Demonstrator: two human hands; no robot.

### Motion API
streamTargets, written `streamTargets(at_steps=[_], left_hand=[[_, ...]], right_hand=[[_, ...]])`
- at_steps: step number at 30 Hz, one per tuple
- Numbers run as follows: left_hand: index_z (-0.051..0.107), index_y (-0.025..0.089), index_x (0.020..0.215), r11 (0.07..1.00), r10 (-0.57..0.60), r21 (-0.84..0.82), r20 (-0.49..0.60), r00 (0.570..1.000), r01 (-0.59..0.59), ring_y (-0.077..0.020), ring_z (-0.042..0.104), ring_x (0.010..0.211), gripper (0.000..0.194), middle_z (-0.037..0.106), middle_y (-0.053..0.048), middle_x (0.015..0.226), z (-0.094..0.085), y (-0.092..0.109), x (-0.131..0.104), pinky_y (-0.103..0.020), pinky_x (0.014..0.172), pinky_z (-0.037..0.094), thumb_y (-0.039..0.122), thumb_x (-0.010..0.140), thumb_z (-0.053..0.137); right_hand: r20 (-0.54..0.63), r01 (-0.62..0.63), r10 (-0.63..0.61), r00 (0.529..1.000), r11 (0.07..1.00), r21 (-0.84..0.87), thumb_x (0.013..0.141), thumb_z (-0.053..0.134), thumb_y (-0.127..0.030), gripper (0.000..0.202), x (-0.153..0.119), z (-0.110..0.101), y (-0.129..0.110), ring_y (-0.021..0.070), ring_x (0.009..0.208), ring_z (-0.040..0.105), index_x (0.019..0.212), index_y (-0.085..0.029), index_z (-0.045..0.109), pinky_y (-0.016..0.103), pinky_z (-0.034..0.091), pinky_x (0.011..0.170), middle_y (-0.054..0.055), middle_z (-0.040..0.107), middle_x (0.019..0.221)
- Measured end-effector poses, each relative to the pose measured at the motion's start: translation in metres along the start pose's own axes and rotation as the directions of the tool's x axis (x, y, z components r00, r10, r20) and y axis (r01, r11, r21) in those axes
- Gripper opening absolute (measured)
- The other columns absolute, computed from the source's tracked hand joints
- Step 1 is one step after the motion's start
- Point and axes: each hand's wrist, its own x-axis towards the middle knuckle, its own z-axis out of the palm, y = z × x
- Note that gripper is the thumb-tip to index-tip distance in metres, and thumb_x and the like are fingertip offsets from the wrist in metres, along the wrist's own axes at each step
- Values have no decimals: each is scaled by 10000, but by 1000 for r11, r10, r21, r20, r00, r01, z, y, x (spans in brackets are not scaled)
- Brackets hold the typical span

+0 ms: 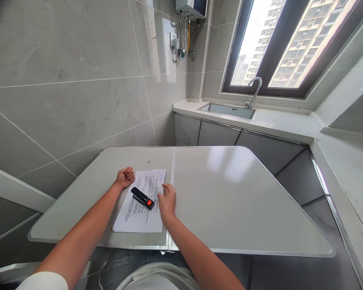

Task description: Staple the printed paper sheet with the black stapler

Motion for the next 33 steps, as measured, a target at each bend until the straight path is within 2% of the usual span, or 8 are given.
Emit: streamTargets(at_steps=[5,8,13,18,22,25,30,33], left_hand=[[167,232,582,999,-13,44,1,1000,13,-80,155,350,395,128,81,479,2,-3,-2,-227,391,179,120,656,539],[168,232,580,997,1,79,-3,1000,-1,-80,156,356,400,134,81,474,4,-4,-3,-228,394,194,136,664,548],[194,233,581,984,37,175,-19,999,-33,-79,172,374,388,159,81,478,11,-6,-5,-225,409,208,139,680,557],[274,222,576,932,177,334,-76,981,-143,-79,207,413,322,214,76,504,25,-15,-6,-223,441,205,128,687,561],[312,211,579,806,429,518,-180,885,-285,-96,199,466,250,245,57,537,34,-28,-13,-247,472,137,163,710,520],[357,209,563,677,549,675,-200,811,-292,-120,203,517,227,269,42,553,34,-34,-28,-283,509,116,169,729,506],[374,212,531,466,618,861,-151,772,-204,-147,219,589,252,267,31,557,18,-34,-64,-312,567,118,168,733,519],[368,216,542,370,621,916,-120,774,-155,-154,246,601,243,274,30,566,9,-35,-78,-305,579,145,189,742,503]], right_hand=[[73,-26,34,997,994,-106,674,592,-198,455,2,-2,0,266,1306,563,1096,-233,758,388,438,1128,73,610,1390],[58,-60,62,996,997,-39,657,581,-189,501,0,-3,-1,255,1297,583,1125,-214,758,342,482,1063,81,559,1464],[168,-174,169,971,985,16,739,591,-267,431,-7,-2,-4,263,1012,686,1129,-192,759,360,542,880,78,746,1099],[159,77,-46,986,977,-200,752,530,-165,432,-5,-6,-12,245,1103,652,1111,-217,765,377,489,1014,46,734,1168],[196,222,-169,966,929,-297,773,506,-99,528,-2,-11,-7,234,1223,618,1259,-205,683,395,469,1094,68,667,1309],[224,316,-248,943,877,-361,837,475,-82,505,-1,-13,0,231,1276,587,1299,-190,647,411,445,1138,97,627,1346],[244,346,-256,935,801,-488,945,407,-114,479,-6,-12,2,251,1303,575,1385,-200,578,426,501,1083,125,560,1435],[272,359,-242,931,732,-579,904,395,-48,612,-13,-10,0,254,1274,601,1484,-220,484,396,548,1002,121,480,1527]])
